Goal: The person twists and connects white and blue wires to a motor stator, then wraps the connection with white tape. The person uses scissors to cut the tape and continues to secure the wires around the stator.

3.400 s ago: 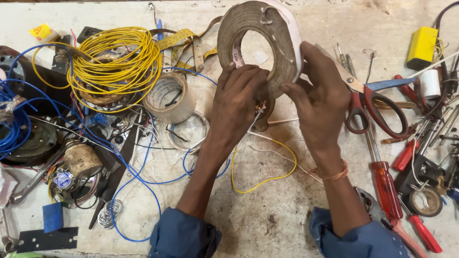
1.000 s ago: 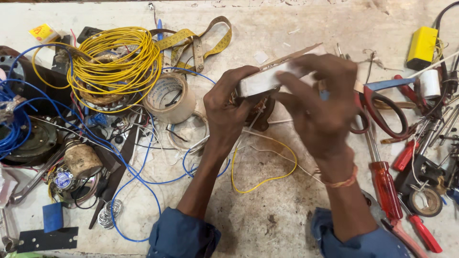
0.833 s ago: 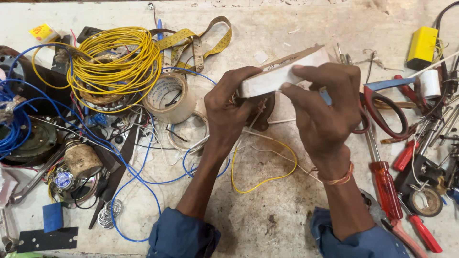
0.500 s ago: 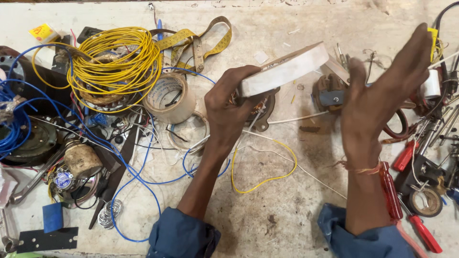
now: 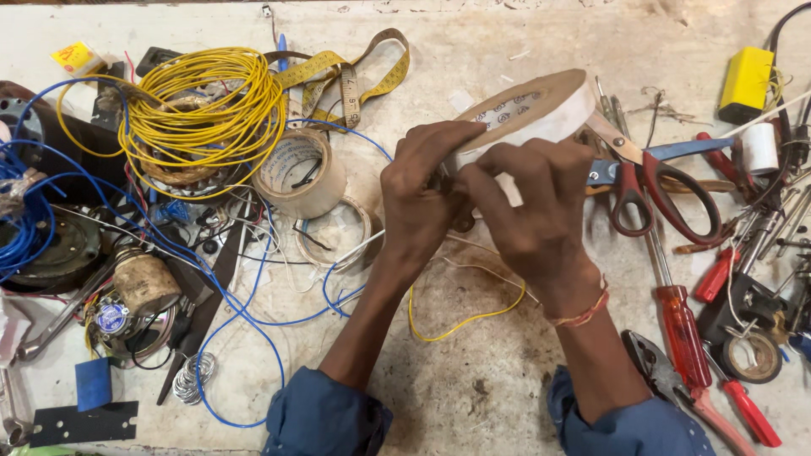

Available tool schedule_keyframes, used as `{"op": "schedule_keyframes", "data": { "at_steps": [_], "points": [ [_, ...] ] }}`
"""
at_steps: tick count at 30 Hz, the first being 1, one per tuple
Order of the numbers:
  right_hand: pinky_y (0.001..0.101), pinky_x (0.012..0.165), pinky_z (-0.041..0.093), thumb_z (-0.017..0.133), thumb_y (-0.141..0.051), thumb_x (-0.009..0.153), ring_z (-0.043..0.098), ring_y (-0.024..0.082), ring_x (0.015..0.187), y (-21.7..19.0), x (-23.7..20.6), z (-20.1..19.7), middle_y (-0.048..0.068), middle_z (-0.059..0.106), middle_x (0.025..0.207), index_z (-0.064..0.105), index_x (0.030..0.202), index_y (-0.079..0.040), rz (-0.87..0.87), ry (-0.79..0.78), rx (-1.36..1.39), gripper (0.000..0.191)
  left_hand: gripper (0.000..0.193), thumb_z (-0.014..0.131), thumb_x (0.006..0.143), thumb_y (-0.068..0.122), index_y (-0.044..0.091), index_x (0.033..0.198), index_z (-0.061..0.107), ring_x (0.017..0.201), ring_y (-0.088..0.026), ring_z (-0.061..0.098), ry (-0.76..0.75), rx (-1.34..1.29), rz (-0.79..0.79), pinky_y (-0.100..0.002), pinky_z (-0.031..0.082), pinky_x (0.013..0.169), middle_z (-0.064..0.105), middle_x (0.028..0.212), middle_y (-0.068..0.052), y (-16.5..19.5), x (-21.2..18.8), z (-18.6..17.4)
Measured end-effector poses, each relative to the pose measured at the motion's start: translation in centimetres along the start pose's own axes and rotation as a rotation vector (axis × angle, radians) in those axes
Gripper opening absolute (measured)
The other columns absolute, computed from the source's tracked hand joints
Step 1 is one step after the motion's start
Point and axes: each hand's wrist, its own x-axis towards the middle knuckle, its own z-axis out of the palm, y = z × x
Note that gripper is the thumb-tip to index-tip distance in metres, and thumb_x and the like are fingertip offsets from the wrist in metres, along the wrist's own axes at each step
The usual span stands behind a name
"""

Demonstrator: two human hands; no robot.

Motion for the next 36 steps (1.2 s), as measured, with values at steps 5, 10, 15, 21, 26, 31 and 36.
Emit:
{"op": "schedule_keyframes", "data": {
  "at_steps": [5,10,15,21,26,31,36],
  "points": [
    [0.0413,0.095,0.045,0.073,-0.018,0.104,0.055,0.025,0.107,4.5,-1.2,1.1,0.005,0.058,0.106,0.066,0.103,-0.008,0.272,0.231,0.001,0.012,0.052,0.084,0.079,0.001,0.015,0.127,0.069,0.108,-0.015,0.070,0.013,0.027,-0.031,-0.028,0.061,0.086,0.071,0.121,-0.004,-0.3,0.3,-0.2],
    [0.0438,0.087,0.044,0.073,-0.024,0.102,0.052,0.032,0.110,8.5,-2.8,-0.9,0.015,0.052,0.122,0.062,0.119,-0.003,0.650,-0.023,-0.456,0.029,0.052,0.084,0.083,0.001,0.009,0.132,0.067,0.108,-0.017,0.069,-0.009,-0.107,-0.120,-0.030,0.057,0.089,0.070,0.115,-0.006,-0.5,0.7,-1.0],
    [0.0452,0.103,0.046,0.068,-0.012,0.105,0.052,0.030,0.123,5.7,-1.7,-0.2,0.015,0.046,0.130,0.058,0.131,0.002,0.520,0.090,-0.266,0.032,0.046,0.082,0.083,0.002,0.008,0.127,0.070,0.104,-0.019,0.070,-0.044,-0.162,-0.126,-0.031,0.056,0.086,0.068,0.115,-0.008,-0.3,1.1,-1.1],
    [0.0469,0.099,0.052,0.075,-0.009,0.101,0.062,0.036,0.112,-1.3,0.5,0.2,0.017,0.063,0.116,0.060,0.124,0.001,0.270,0.238,0.142,0.029,0.053,0.083,0.077,0.005,0.009,0.128,0.070,0.107,-0.024,0.065,0.090,0.208,0.066,-0.035,0.054,0.091,0.066,0.112,-0.008,0.8,0.3,-0.2],
    [0.0324,0.084,0.058,0.081,-0.001,0.102,0.065,0.026,0.107,-3.1,0.9,1.3,0.014,0.064,0.121,0.063,0.129,-0.001,0.395,0.183,0.318,0.032,0.055,0.084,0.072,0.008,0.007,0.125,0.070,0.102,-0.024,0.063,0.174,0.463,0.141,-0.040,0.045,0.091,0.066,0.105,-0.005,0.5,-0.1,-0.3],
    [0.0334,0.087,0.061,0.079,0.005,0.097,0.069,0.025,0.107,-3.2,0.8,2.2,0.012,0.065,0.122,0.065,0.128,-0.002,0.428,0.159,0.368,0.034,0.049,0.082,0.076,0.004,0.007,0.123,0.070,0.101,-0.024,0.062,0.117,0.547,0.190,-0.040,0.044,0.091,0.065,0.104,-0.005,-0.5,-0.3,-0.3],
    [0.0330,0.083,0.061,0.077,0.008,0.095,0.071,0.023,0.099,-3.3,0.6,2.5,0.012,0.066,0.117,0.066,0.125,-0.002,0.501,0.112,0.387,0.033,0.052,0.081,0.072,0.006,0.007,0.122,0.069,0.098,-0.023,0.062,0.091,0.570,0.216,-0.040,0.042,0.088,0.064,0.102,-0.004,-1.3,-0.5,0.0]
  ]
}}
